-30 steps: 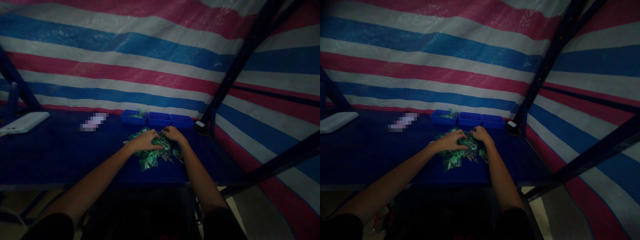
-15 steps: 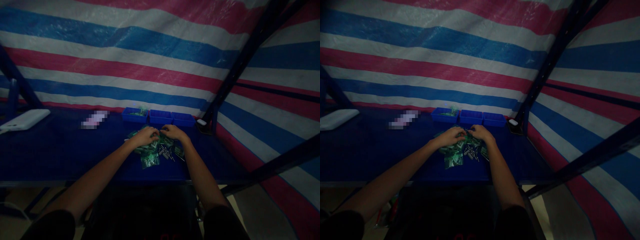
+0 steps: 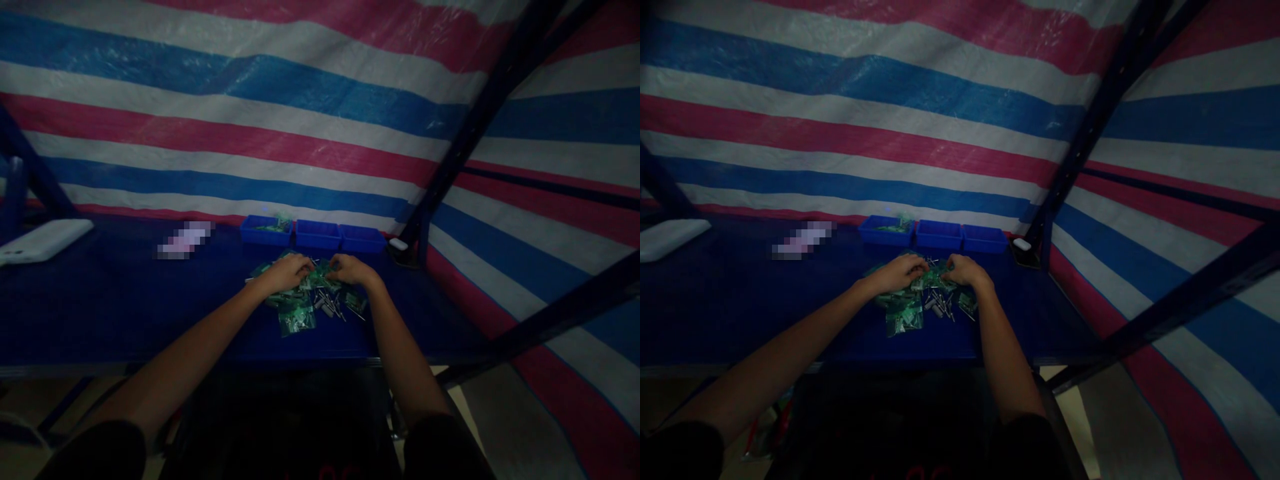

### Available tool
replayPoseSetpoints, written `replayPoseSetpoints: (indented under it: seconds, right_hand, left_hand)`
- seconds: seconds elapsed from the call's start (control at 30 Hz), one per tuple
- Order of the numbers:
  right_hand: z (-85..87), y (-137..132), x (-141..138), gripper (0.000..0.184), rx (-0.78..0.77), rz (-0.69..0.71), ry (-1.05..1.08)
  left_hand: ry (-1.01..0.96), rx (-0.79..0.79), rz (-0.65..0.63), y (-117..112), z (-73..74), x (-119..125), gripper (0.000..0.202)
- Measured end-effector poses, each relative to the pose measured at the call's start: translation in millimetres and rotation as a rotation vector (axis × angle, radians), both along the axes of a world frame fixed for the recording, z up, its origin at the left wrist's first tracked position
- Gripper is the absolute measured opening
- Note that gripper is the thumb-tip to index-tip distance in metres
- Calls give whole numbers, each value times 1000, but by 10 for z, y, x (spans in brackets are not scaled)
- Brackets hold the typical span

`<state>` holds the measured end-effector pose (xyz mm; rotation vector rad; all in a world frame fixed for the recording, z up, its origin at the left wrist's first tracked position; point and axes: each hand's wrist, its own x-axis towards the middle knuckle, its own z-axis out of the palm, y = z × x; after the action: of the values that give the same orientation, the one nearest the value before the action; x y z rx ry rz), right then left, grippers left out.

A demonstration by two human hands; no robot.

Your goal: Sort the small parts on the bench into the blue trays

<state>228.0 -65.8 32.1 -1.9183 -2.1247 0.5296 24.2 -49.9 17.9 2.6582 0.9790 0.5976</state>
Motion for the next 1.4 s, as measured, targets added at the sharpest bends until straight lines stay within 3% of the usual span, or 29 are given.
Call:
replayPoseSetpoints:
  seconds: [0.33,0.53,0.63,0.73,0.9,1.03,1.13,1.23,1.33,1.4]
  right_hand:
    - [83,-32,-38,15,44,-34,212]
    - [86,39,-18,17,323,-205,469]
    - [74,64,-70,21,446,-217,603]
    - [67,29,-208,22,482,-148,696]
    - [57,-109,-506,18,588,48,689]
    - [61,-195,-624,17,605,115,602]
    - [66,-214,-633,17,557,110,554]
    - [66,-190,-617,22,524,115,562]
    - [60,-140,-599,30,477,52,656]
    - [52,-104,-589,43,384,-49,778]
  left_hand:
    - [-30,-5,82,-6,-7,4,16]
    - [-16,61,220,-6,43,-42,16]
    - [-93,28,245,19,100,-61,16]
    - [-248,-161,236,37,161,-53,23]
    - [-604,-638,279,45,211,-29,52]
    - [-841,-810,316,57,225,-51,31]
    - [-940,-863,251,77,240,-85,22]
    - [-938,-683,251,78,277,-129,23]
    - [-768,-233,246,26,340,-167,14]
    - [-596,22,146,-29,377,-176,5]
